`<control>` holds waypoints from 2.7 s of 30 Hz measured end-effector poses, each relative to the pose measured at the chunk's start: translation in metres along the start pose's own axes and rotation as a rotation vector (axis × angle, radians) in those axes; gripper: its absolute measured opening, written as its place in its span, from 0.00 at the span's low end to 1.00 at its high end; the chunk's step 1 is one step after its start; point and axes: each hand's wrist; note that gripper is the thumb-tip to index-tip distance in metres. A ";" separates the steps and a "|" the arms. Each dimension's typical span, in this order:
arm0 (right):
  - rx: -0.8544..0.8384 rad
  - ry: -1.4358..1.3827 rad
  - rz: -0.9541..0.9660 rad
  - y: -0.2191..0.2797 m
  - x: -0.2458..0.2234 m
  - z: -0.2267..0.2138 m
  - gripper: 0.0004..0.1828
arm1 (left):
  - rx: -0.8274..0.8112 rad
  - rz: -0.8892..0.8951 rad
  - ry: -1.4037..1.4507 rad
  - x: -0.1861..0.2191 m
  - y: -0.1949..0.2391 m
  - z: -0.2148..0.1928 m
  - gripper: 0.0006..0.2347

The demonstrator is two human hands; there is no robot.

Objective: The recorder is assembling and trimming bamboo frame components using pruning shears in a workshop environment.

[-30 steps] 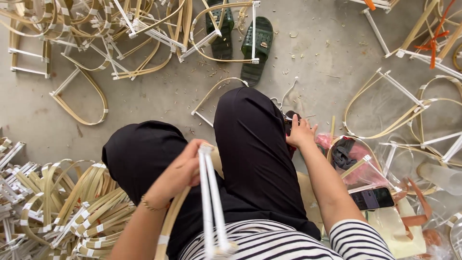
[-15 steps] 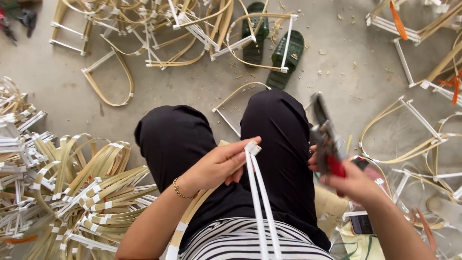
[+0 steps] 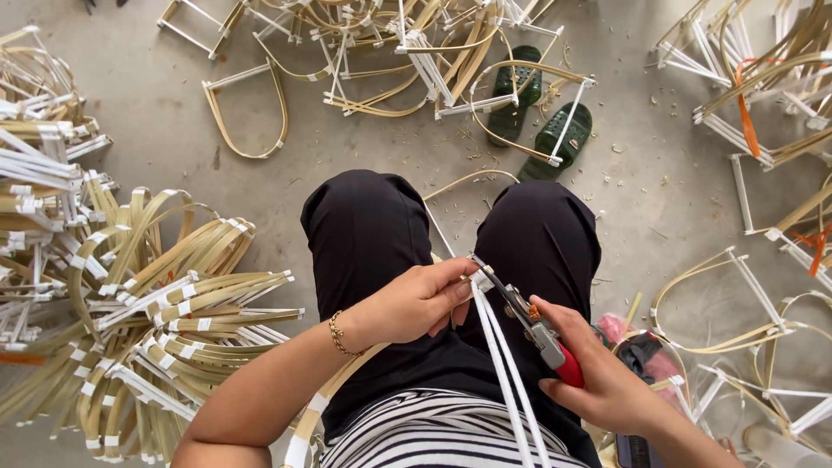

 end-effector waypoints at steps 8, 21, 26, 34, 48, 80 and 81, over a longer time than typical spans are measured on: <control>-0.102 -0.149 0.068 -0.005 0.007 0.004 0.55 | -0.065 -0.054 0.224 -0.022 -0.004 -0.009 0.13; 0.002 -0.064 0.081 -0.031 0.016 0.009 0.47 | -0.045 0.007 0.184 -0.044 -0.020 -0.012 0.14; 0.125 0.133 -0.034 -0.040 0.039 0.013 0.37 | -0.051 -0.022 0.292 -0.054 -0.022 -0.015 0.14; 0.165 -0.289 0.046 -0.042 0.086 0.016 0.36 | 0.334 0.133 0.087 -0.044 -0.014 -0.060 0.15; 0.125 -0.573 0.169 -0.088 0.012 0.023 0.38 | 0.017 0.303 -0.202 -0.045 -0.015 -0.006 0.21; -0.396 -0.548 0.060 0.000 -0.013 0.021 0.22 | 0.295 0.909 -1.263 0.017 0.109 0.069 0.12; -0.425 -0.369 -0.020 0.007 -0.023 0.017 0.24 | 0.271 0.806 -1.166 0.017 0.110 0.070 0.12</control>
Point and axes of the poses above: each hand's wrist, its own y-axis away from the middle knuckle, its own z-axis out of the palm, x = y × z, and after that the axes turned 2 degrees about y, right-handed
